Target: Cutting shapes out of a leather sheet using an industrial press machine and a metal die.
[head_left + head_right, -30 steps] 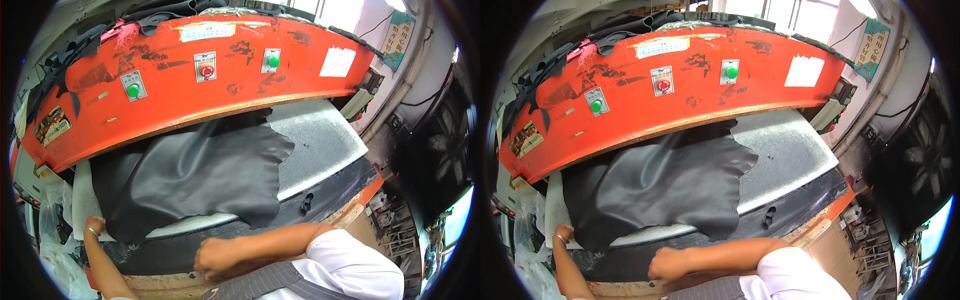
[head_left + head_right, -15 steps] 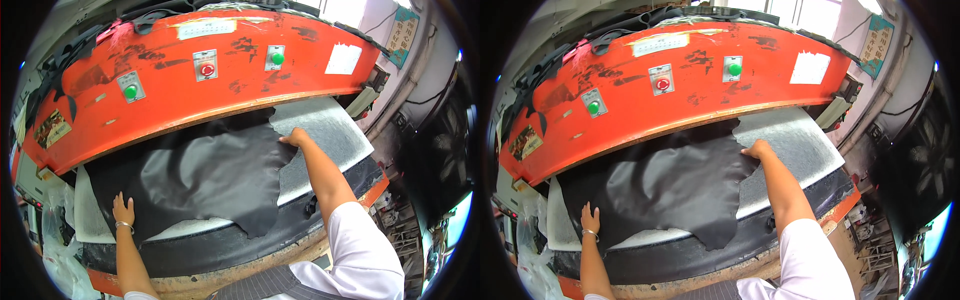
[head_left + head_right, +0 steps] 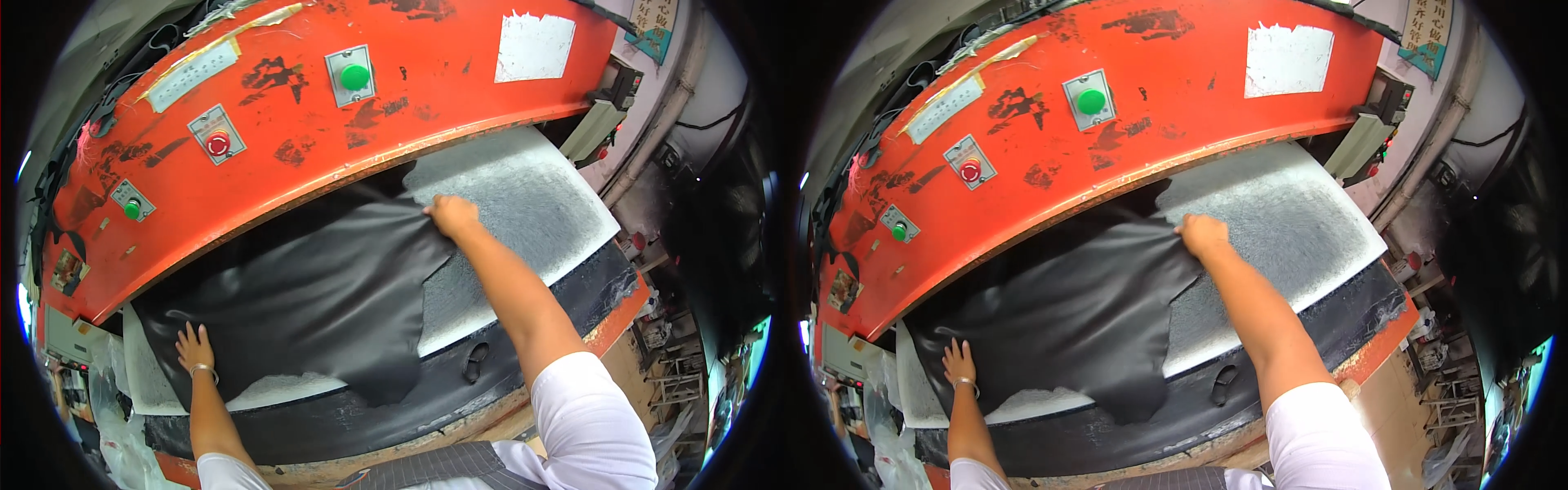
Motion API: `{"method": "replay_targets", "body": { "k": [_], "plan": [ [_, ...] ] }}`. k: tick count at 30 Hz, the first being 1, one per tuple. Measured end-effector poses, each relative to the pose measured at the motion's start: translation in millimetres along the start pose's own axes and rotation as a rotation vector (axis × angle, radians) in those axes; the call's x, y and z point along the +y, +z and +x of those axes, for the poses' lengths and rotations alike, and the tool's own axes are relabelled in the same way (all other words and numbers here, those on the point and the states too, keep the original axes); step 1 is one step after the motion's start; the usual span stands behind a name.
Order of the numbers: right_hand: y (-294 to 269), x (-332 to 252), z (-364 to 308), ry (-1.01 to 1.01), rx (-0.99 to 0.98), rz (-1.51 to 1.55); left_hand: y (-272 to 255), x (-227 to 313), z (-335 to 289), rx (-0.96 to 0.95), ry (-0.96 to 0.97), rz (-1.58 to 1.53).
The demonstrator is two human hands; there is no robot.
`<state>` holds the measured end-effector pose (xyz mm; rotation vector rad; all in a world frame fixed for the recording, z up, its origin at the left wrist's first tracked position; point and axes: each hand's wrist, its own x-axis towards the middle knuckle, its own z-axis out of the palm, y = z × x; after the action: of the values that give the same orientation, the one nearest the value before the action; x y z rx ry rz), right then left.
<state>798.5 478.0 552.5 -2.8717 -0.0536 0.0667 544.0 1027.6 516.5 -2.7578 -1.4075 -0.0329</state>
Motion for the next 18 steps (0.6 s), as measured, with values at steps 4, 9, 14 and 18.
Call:
{"method": "replay_targets", "body": {
  "k": [4, 9, 14, 18],
  "plan": [
    [-12.4, 74.9, 32.0, 0.118, 0.126, -0.021, -11.8, 99.7, -32.2, 0.023, 0.087, -0.025],
    [-27.0, 136.7, 14.6, 0.107, 0.167, -0.043, -20.0, 147.5, -75.3, -0.087, 0.142, -0.078],
    [-17.4, 168.3, -41.6, 0.168, 0.203, -0.040, -7.7, 65.7, -136.8, -0.062, 0.286, -0.149],
    [-27.8, 179.9, -65.4, 0.115, 0.271, 0.194, 25.3, -26.0, -147.4, 0.306, 0.049, -0.324]
  ]
}}
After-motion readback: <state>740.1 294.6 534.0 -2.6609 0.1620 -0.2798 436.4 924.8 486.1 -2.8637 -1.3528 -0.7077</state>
